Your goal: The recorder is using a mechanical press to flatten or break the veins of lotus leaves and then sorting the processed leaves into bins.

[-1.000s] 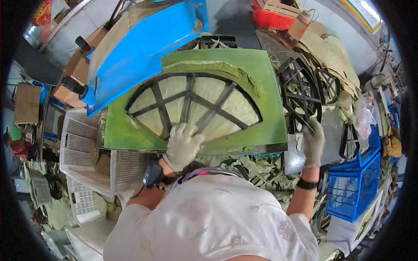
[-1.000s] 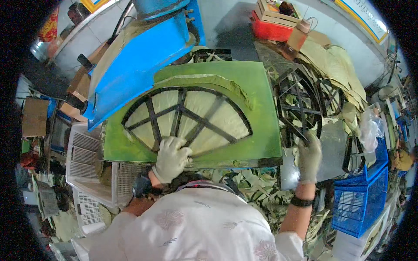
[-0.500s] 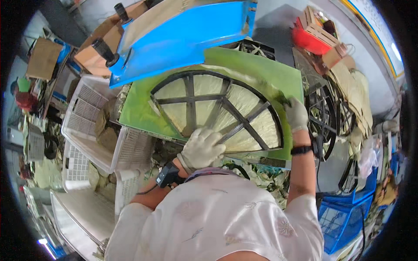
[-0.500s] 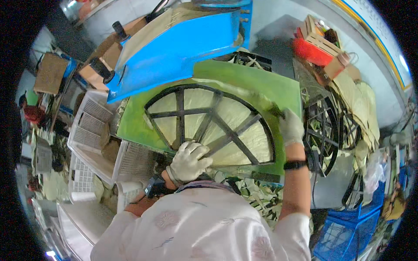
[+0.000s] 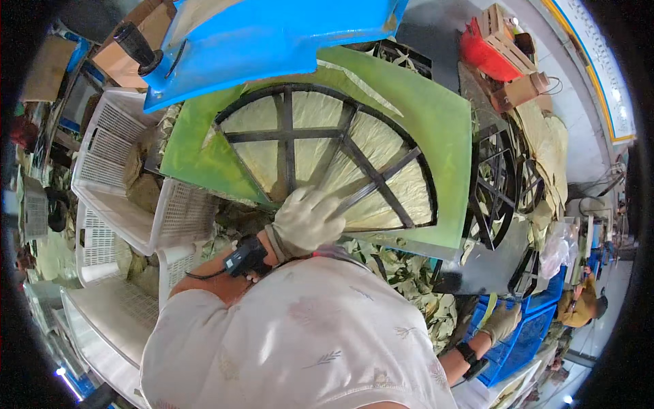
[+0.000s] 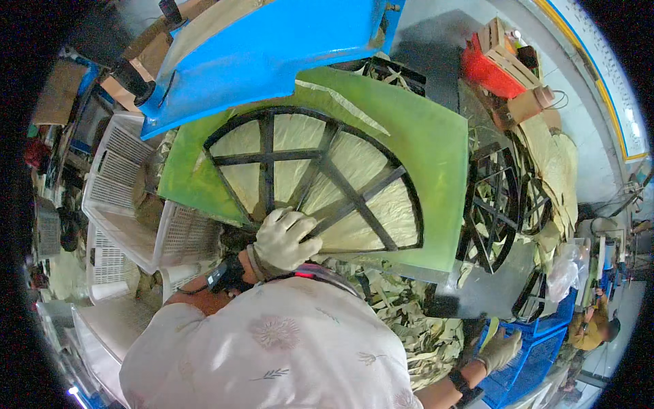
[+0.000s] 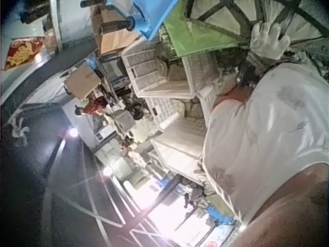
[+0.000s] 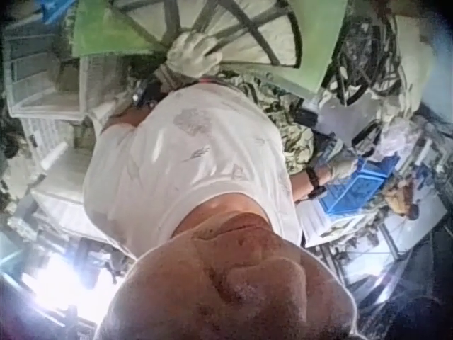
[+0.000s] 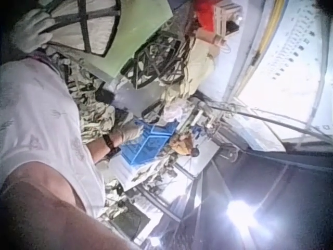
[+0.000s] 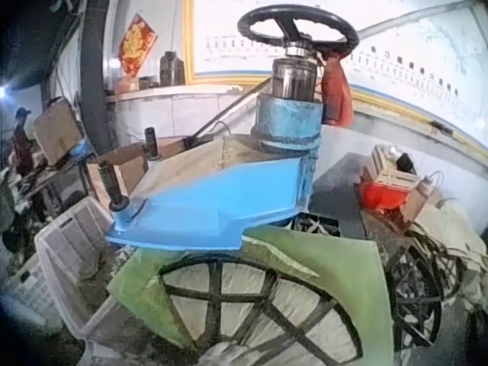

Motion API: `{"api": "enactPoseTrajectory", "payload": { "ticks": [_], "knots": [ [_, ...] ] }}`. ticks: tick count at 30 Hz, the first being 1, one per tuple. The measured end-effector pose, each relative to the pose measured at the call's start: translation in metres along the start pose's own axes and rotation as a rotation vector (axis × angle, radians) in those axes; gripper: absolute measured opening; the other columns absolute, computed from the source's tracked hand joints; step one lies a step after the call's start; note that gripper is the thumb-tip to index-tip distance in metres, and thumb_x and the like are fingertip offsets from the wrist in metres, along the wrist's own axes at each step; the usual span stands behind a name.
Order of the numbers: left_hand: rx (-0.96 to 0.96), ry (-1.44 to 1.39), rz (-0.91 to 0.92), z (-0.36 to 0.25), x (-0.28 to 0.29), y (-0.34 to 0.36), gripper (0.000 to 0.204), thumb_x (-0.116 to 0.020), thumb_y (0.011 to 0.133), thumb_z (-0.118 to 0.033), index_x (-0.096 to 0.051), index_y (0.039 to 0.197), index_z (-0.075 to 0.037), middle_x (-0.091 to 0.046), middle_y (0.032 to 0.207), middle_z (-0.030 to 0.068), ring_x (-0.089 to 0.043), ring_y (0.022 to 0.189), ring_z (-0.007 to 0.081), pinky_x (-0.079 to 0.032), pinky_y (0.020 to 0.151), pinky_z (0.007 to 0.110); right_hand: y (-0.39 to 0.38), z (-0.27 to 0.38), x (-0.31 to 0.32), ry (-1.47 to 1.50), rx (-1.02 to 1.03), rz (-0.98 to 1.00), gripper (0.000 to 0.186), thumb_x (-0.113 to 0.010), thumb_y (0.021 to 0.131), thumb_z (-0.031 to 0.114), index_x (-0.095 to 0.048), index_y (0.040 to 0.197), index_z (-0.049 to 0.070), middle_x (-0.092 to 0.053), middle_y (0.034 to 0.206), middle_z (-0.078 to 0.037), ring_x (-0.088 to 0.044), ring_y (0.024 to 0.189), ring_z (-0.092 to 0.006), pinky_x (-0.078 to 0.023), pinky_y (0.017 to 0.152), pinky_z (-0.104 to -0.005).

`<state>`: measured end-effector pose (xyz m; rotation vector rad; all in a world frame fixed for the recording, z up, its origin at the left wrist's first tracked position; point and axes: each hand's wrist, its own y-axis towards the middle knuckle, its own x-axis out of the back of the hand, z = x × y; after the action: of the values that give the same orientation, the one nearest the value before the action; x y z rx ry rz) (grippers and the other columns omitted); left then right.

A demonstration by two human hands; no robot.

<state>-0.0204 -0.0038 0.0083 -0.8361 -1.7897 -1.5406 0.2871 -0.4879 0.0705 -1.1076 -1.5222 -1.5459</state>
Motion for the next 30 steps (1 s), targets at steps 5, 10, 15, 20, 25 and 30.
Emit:
{"api": "enactPoseTrajectory", "payload": {
  "ticks": [5, 10, 15, 20, 25, 30],
  "knots": [
    [-0.013, -0.065, 0.198, -0.003, 0.008, 0.012, 0.038, -0.071, 0.077, -0.035, -0.066, 0.110, -0.018, -0.063, 0.113, 0.0080, -0.059, 0.104, 0.0265, -0.045, 0.089, 0.046, -0.048, 0.181, 0.019, 0.678, 0.525, 0.112, 0.043, -0.076, 0.080, 0.003, -0.066, 0.122, 0.000, -0.065, 0.126, -0.020, -0.060, 0.120, -0.0360, -0.045, 0.105, -0.0419],
    [0.059, -0.098, 0.173, -0.004, 0.033, 0.025, 0.059, -0.073, 0.078, -0.043, -0.063, 0.129, -0.013, -0.061, 0.125, 0.0101, -0.055, 0.116, 0.0316, -0.042, 0.100, 0.052, -0.093, 0.331, 0.078, 0.776, 1.323, 0.305, 0.058, -0.075, 0.074, 0.011, -0.060, 0.130, 0.012, -0.057, 0.133, -0.016, -0.052, 0.127, -0.0385, -0.039, 0.110, -0.0493],
    [0.125, -0.014, 0.234, 0.000, 0.046, 0.029, 0.065, -0.068, 0.083, -0.055, -0.063, 0.127, -0.008, -0.059, 0.134, 0.0110, -0.054, 0.120, 0.0352, -0.033, 0.108, 0.062, -0.099, 0.373, 0.064, 0.547, 1.640, 0.201, 0.051, -0.063, 0.084, 0.014, -0.058, 0.134, 0.016, -0.057, 0.133, -0.014, -0.049, 0.132, -0.0375, -0.035, 0.114, -0.0544],
    [0.155, 0.025, 0.366, -0.004, 0.044, 0.026, 0.066, -0.066, 0.085, -0.056, -0.062, 0.130, -0.008, -0.059, 0.137, 0.0135, -0.056, 0.120, 0.0380, -0.029, 0.110, 0.069, -0.104, 0.384, 0.073, 0.395, 1.683, 0.255, 0.029, -0.063, 0.084, 0.017, -0.069, 0.111, 0.017, -0.061, 0.121, -0.015, -0.055, 0.125, -0.0352, -0.040, 0.109, -0.0526],
    [0.133, 0.009, 0.533, -0.006, 0.055, 0.032, 0.065, -0.061, 0.088, -0.062, -0.070, 0.114, -0.004, -0.067, 0.117, 0.0133, -0.065, 0.093, 0.0385, -0.029, 0.110, 0.071, -0.124, 0.361, 0.084, 0.664, 1.614, 0.177, 0.009, -0.065, 0.077, 0.019, -0.072, 0.080, 0.016, -0.064, 0.099, -0.010, -0.061, 0.107, -0.0327, -0.046, 0.099, -0.0484],
    [0.118, 0.038, 0.381, -0.013, 0.053, 0.029, 0.065, -0.061, 0.087, -0.062, -0.073, 0.104, -0.001, -0.069, 0.112, 0.0149, -0.064, 0.102, 0.0383, -0.027, 0.112, 0.069, -0.134, 0.349, 0.122, 0.831, 1.490, -0.086, 0.005, -0.067, 0.072, 0.020, -0.071, 0.071, 0.018, -0.061, 0.091, -0.007, -0.061, 0.098, -0.0302, -0.045, 0.099, -0.0480]
  ]
}}
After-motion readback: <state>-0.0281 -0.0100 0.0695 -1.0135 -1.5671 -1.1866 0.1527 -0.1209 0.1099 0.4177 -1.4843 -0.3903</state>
